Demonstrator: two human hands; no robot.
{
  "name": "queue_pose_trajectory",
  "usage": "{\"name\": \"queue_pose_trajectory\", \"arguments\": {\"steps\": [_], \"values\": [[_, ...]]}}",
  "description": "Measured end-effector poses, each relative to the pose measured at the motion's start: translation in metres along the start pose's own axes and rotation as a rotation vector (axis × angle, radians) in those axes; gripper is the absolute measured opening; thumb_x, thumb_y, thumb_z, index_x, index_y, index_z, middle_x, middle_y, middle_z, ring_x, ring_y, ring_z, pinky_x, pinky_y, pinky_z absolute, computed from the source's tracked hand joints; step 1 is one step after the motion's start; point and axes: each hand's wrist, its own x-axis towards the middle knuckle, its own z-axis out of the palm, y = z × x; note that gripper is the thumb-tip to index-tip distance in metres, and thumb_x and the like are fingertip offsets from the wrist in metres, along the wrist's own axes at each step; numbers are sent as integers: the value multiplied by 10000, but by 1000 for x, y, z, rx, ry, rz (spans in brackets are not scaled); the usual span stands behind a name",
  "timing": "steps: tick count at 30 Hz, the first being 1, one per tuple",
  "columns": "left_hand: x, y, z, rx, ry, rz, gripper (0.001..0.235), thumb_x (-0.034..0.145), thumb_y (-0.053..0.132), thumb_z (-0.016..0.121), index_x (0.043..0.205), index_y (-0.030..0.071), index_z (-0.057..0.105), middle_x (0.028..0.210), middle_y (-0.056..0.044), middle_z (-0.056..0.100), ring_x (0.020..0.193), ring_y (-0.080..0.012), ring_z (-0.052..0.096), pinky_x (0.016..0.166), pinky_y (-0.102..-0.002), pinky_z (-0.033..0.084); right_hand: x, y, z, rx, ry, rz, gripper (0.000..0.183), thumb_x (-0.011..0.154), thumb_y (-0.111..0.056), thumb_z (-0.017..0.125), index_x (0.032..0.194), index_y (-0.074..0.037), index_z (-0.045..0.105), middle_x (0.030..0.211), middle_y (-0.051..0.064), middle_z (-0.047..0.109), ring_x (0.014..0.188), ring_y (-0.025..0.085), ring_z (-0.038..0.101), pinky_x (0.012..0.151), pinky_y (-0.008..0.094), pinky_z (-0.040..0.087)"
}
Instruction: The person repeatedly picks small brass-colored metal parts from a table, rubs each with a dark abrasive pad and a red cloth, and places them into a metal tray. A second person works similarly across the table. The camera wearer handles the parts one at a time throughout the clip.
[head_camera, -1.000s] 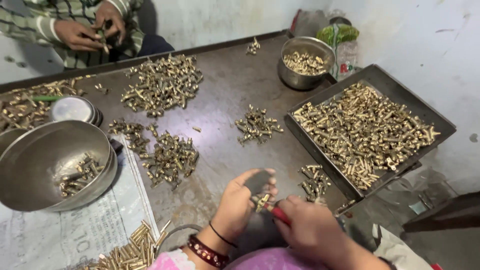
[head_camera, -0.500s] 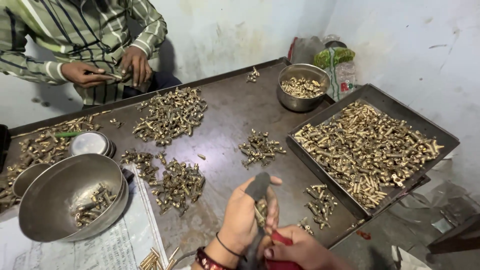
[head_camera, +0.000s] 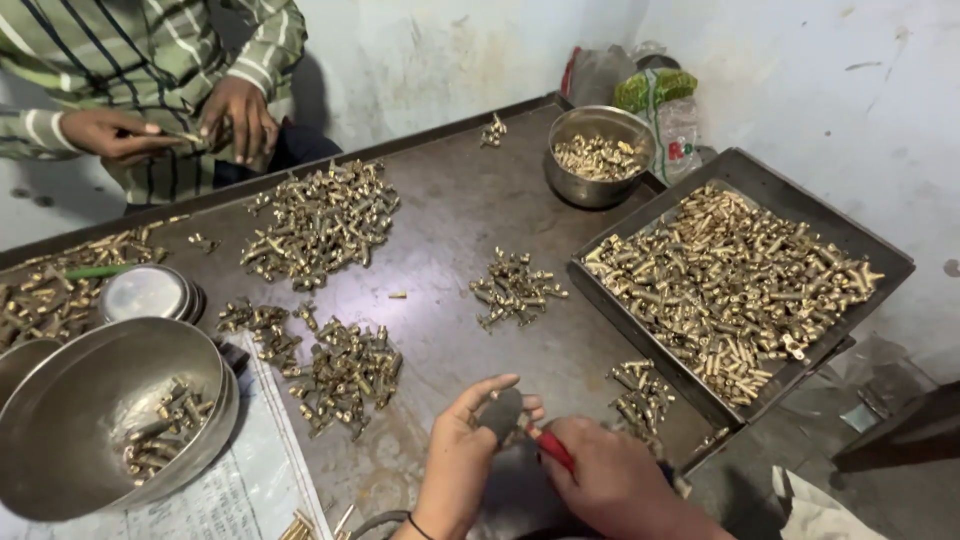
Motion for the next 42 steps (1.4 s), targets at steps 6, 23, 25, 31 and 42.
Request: {"name": "queue_pose_trajectory", "arguments": {"steps": [6, 23, 25, 31, 42], "values": [[8, -3, -29, -39, 40, -27, 528, 800, -127, 377, 1242, -28, 648, 1056, -228, 763, 926, -305, 762, 841, -389, 631, 2, -11, -12, -186, -101, 31, 228, 890, -319, 656, 1066, -174, 661, 993, 90, 677, 883, 356, 681, 727, 494, 532], [24, -74, -35, 1363, -86, 392, 504, 786, -31, 572, 1278, 71, 604, 1406, -244, 540, 1287, -434, 519, 1098, -489, 394, -68, 97, -4, 260, 55, 226, 299, 800, -311, 760, 1040, -134, 766, 799, 96, 774, 729, 232, 741, 672, 370, 597], [11, -61, -24, 1257, -27, 696, 552, 772, -46, 527, 1315, 40, 575, 1399, -266, 590, 1252, -437, 551, 1067, -473, 434, -75, 88, -10, 240, 38, 304, 329, 817, -361, 773, 1054, -133, 764, 808, 109, 773, 720, 242, 760, 679, 372, 590], [-30, -23, -15, 1541, 47, 48, 391, 868, 120, 575, 1251, 186, 616, 1110, -151, 725, 1130, -344, 658, 1024, -430, 503, -83, 101, -16, 222, 48, 281, 315, 834, -374, 761, 1036, -132, 755, 834, 114, 772, 755, 257, 771, 703, 370, 588], [-89, -58, -130, 1698, 258, 551, 417, 771, 165, 697, 1185, 208, 674, 1282, -92, 701, 1185, -387, 613, 987, -476, 475, -74, 85, -18, 233, -16, 163, 300, 820, -333, 756, 1039, -128, 758, 903, 101, 767, 794, 274, 742, 717, 376, 583]]}}
